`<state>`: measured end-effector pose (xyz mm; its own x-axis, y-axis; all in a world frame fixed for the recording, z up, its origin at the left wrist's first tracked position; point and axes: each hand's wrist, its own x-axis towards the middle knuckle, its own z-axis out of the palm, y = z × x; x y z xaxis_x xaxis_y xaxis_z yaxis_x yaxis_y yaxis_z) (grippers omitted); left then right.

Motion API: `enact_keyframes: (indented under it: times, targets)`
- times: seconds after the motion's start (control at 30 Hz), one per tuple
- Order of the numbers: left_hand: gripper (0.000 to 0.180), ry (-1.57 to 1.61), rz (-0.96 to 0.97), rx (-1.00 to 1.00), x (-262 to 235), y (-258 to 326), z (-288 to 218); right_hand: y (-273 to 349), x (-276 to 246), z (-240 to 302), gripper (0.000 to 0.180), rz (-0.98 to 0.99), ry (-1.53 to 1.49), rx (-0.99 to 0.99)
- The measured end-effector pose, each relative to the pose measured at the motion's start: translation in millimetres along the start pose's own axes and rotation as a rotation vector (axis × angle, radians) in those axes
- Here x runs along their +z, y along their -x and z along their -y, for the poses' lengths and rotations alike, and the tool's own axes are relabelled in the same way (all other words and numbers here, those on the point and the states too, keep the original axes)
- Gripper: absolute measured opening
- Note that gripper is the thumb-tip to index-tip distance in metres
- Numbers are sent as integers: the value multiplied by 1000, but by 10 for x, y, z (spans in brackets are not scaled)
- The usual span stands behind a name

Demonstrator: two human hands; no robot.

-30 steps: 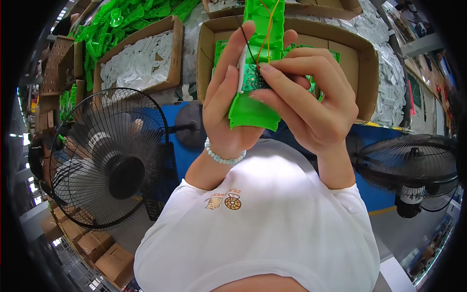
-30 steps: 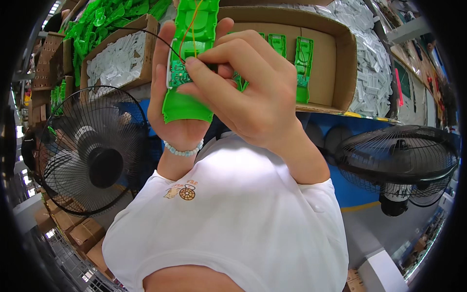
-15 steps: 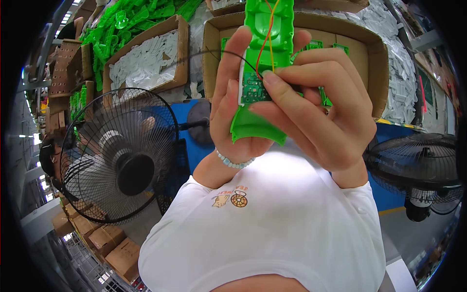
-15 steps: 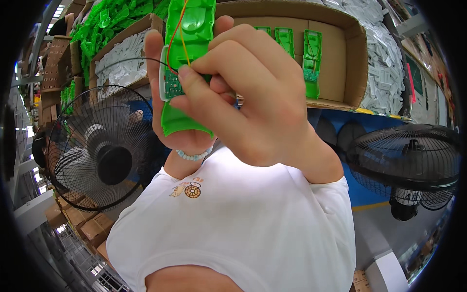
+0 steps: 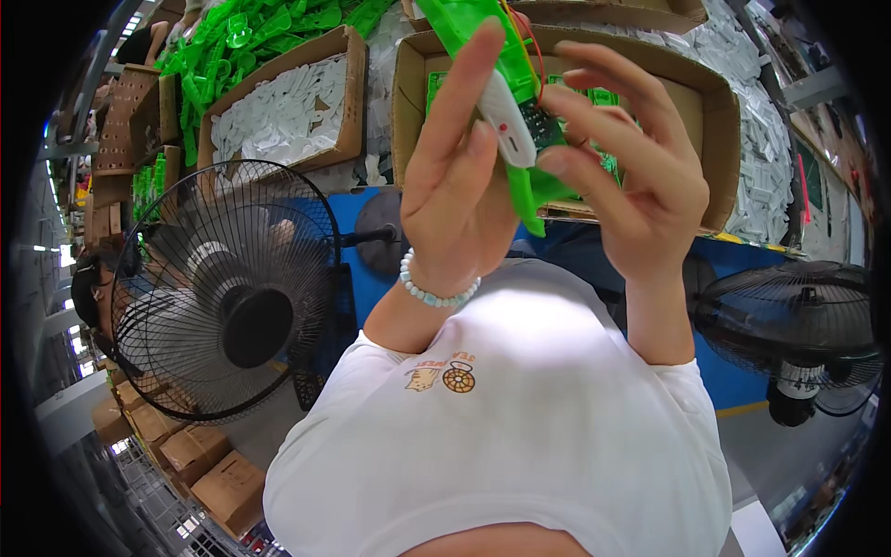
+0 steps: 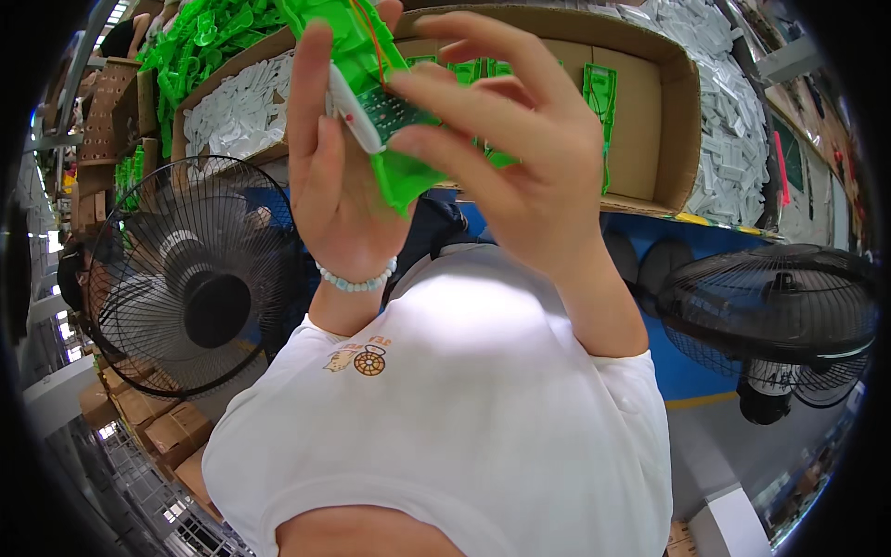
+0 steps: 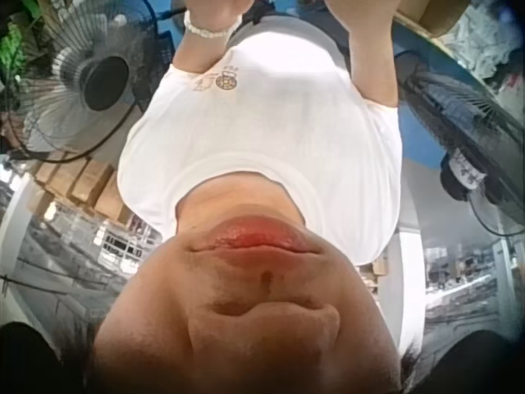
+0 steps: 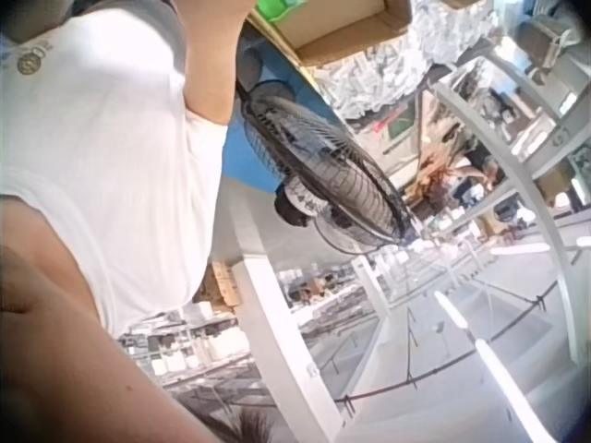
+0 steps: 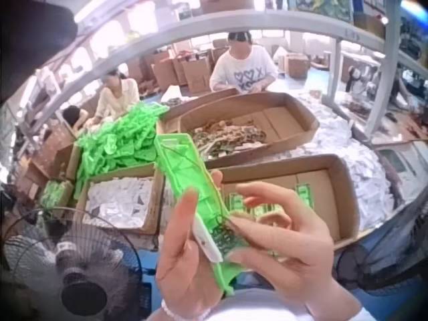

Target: The person assembles circuit boards and wires into green plastic housing units by hand, then caps the assembled units with white plastic caps.

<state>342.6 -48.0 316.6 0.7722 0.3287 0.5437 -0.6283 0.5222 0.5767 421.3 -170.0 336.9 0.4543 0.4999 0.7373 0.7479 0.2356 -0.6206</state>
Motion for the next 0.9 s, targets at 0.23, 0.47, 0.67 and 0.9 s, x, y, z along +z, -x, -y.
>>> enact_keyframes:
  times: [0.23,0.47,0.67,0.9]
  targets:
    - [54,-62,-56,-46,-37,65,-82,324,-102,51,33,-313,63,235]
    - [55,-220,-162,-115,47,112,-86,483,-127,369,36,-223,-399,661]
    - [51,-364,-145,-271,52,178,-44,496,-104,203,46,-145,-662,776]
    - [49,-498,-102,-278,82,194,-17,500,-181,93,41,-84,-720,846]
